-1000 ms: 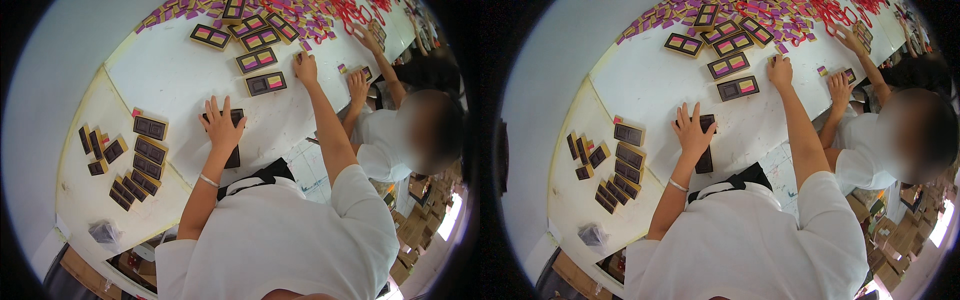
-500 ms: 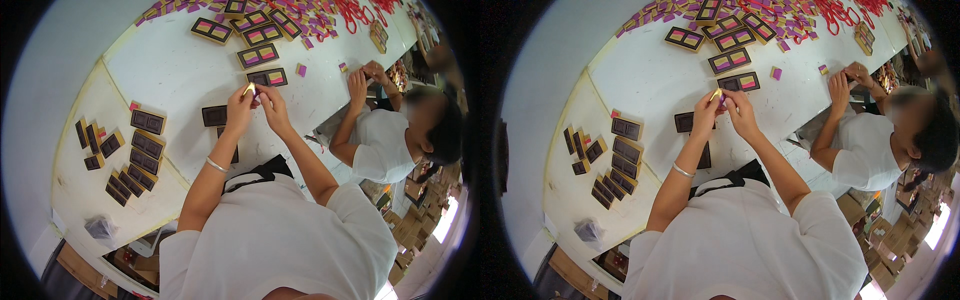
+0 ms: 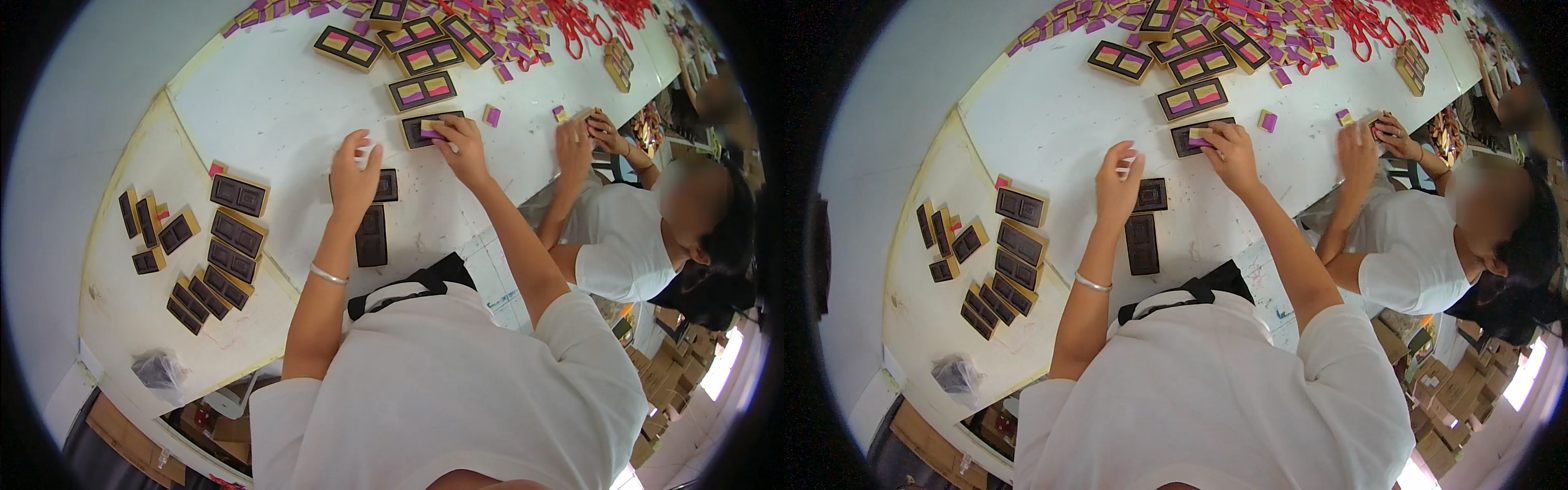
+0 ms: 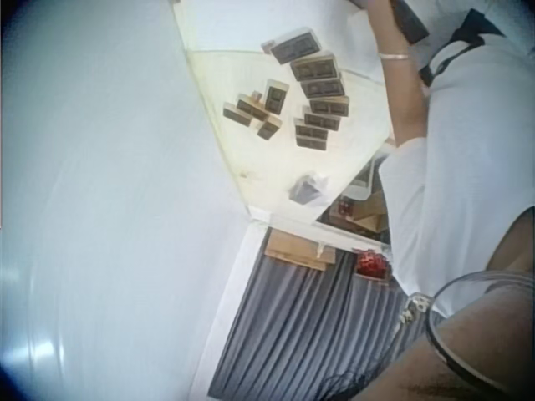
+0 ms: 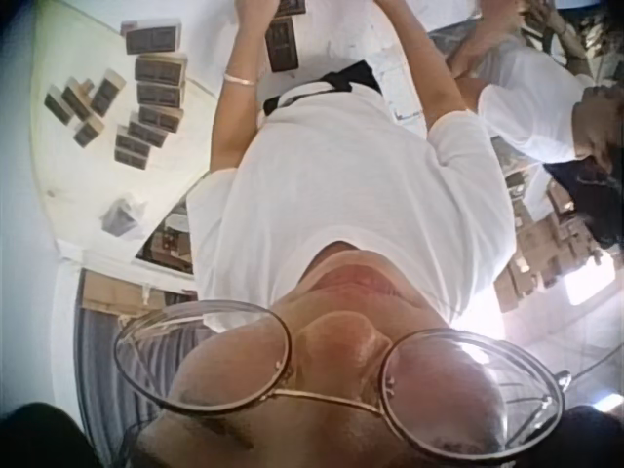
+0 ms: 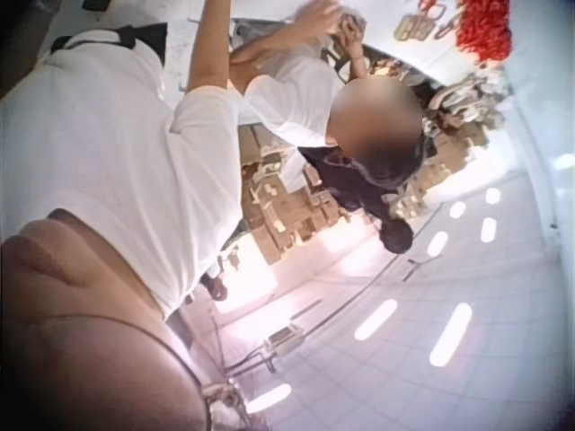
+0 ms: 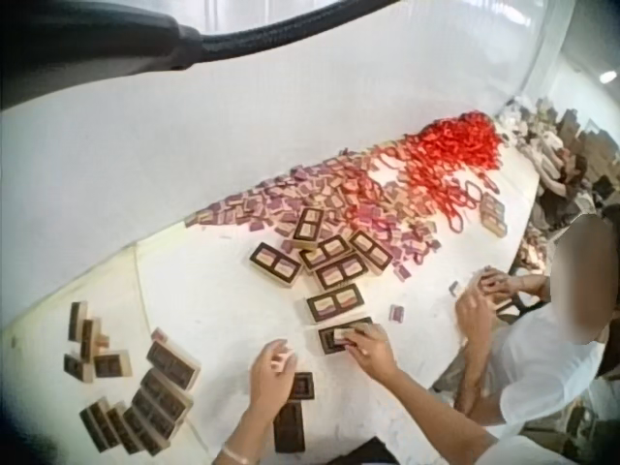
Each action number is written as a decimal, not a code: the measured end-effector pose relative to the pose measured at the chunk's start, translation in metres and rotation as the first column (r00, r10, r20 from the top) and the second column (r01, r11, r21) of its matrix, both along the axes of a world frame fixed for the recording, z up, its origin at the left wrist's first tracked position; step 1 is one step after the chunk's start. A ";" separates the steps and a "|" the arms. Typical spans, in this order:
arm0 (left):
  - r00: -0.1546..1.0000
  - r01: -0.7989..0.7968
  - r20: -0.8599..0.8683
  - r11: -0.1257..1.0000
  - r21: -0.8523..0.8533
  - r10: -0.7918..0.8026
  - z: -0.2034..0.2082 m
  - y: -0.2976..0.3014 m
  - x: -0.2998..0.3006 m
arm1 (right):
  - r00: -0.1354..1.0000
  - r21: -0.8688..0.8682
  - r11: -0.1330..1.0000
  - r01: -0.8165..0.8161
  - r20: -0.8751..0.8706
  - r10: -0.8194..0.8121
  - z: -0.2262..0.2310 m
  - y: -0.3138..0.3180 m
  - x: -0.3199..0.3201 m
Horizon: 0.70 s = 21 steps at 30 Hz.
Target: The person assembles small rectangular boxes by inserting dark inserts into yellow frames, then places colorful paper pieces inside. They handle the boxes one at a time, arranging them on a white table alongside other workers.
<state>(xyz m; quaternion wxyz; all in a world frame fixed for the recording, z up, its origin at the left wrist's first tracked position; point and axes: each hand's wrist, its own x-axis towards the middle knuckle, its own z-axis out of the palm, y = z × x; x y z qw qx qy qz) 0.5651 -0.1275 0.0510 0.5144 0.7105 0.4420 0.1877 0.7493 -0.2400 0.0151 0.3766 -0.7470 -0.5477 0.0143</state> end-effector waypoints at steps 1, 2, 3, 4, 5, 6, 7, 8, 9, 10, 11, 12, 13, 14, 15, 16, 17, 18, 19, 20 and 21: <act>1.000 -0.009 -0.020 0.988 0.152 0.013 -0.003 -0.001 -0.010 | 0.999 -0.018 1.000 -0.013 0.033 0.014 -0.002 0.000 0.001; 0.999 -0.017 -0.043 0.954 0.299 0.031 -0.007 -0.002 -0.023 | 0.998 -0.037 0.999 -0.029 0.062 0.032 0.001 0.002 -0.002; 0.997 -0.017 -0.064 0.898 0.439 0.050 -0.011 -0.003 -0.035 | 0.995 -0.056 0.997 -0.043 0.090 0.048 0.003 0.005 -0.005; 0.994 0.018 -0.110 0.925 0.380 0.026 -0.012 -0.004 -0.047 | 0.994 -0.070 0.996 -0.057 0.085 0.063 0.001 0.006 -0.004; 0.989 0.045 -0.145 0.922 0.384 0.012 -0.013 -0.007 -0.056 | 0.994 -0.082 0.994 -0.074 0.077 0.081 -0.002 0.008 -0.002; 0.984 0.072 -0.179 0.920 0.386 -0.002 -0.014 -0.009 -0.063 | 0.993 -0.095 0.991 -0.091 0.069 0.098 -0.004 0.009 -0.001; 0.977 0.100 -0.213 0.916 0.388 -0.016 -0.016 -0.012 -0.070 | 0.988 -0.091 0.989 -0.118 0.085 0.126 -0.006 0.008 -0.001; 0.953 0.180 -0.295 0.915 0.360 -0.071 -0.018 -0.014 -0.073 | 0.982 -0.084 0.986 -0.146 0.106 0.155 -0.008 0.011 -0.001; 0.939 0.216 -0.330 0.915 0.342 -0.098 -0.018 -0.017 -0.077 | 0.975 -0.078 0.982 -0.174 0.126 0.183 -0.008 0.012 -0.002; 0.923 0.252 -0.365 0.913 0.322 -0.126 -0.017 -0.021 -0.079 | 0.961 -0.076 0.977 -0.198 0.183 0.209 -0.006 0.012 -0.003; 0.906 0.287 -0.394 0.910 0.300 -0.156 -0.017 -0.024 -0.080 | 0.956 -0.090 0.974 -0.210 0.192 0.223 -0.006 0.011 -0.002; 0.901 0.291 -0.404 0.913 0.284 -0.161 -0.018 -0.024 -0.080 | 0.951 -0.103 0.970 -0.221 0.200 0.238 -0.006 0.010 0.000; 0.908 0.273 -0.390 0.925 0.265 -0.156 -0.019 -0.023 -0.079 | 0.945 -0.116 0.966 -0.231 0.208 0.251 -0.006 0.010 0.002; 0.915 0.255 -0.375 0.935 0.247 -0.150 -0.020 -0.021 -0.077 | 0.940 -0.161 0.958 -0.237 0.211 0.268 -0.004 0.011 0.004; 0.921 0.237 -0.361 0.944 0.227 -0.145 -0.021 -0.020 -0.075 | 0.935 -0.185 0.952 -0.246 0.212 0.283 -0.004 0.012 0.006; 0.919 0.239 -0.368 0.944 0.229 -0.143 -0.021 -0.021 -0.075 | 0.931 -0.208 0.945 -0.254 0.213 0.297 -0.004 0.013 0.007; 0.917 0.242 -0.371 0.943 0.228 -0.146 -0.022 -0.021 -0.072 | 0.926 -0.235 0.937 -0.258 0.216 0.309 -0.003 0.015 0.009; 0.915 0.246 -0.374 0.942 0.227 -0.149 -0.022 -0.020 -0.070 | 0.927 -0.260 0.933 -0.249 0.215 0.307 -0.003 0.018 0.010; 0.917 0.239 -0.367 0.951 0.199 -0.154 -0.022 -0.019 -0.066 | 0.932 -0.305 0.926 -0.221 0.212 0.293 -0.004 0.022 0.010; 0.919 0.230 -0.363 0.958 0.174 -0.155 -0.021 -0.018 -0.064 | 0.937 -0.346 0.917 -0.196 0.209 0.280 -0.006 0.026 0.009; 0.921 0.221 -0.358 0.964 0.148 -0.156 -0.020 -0.018 -0.061 | 0.941 -0.386 0.906 -0.171 0.207 0.266 -0.006 0.029 0.007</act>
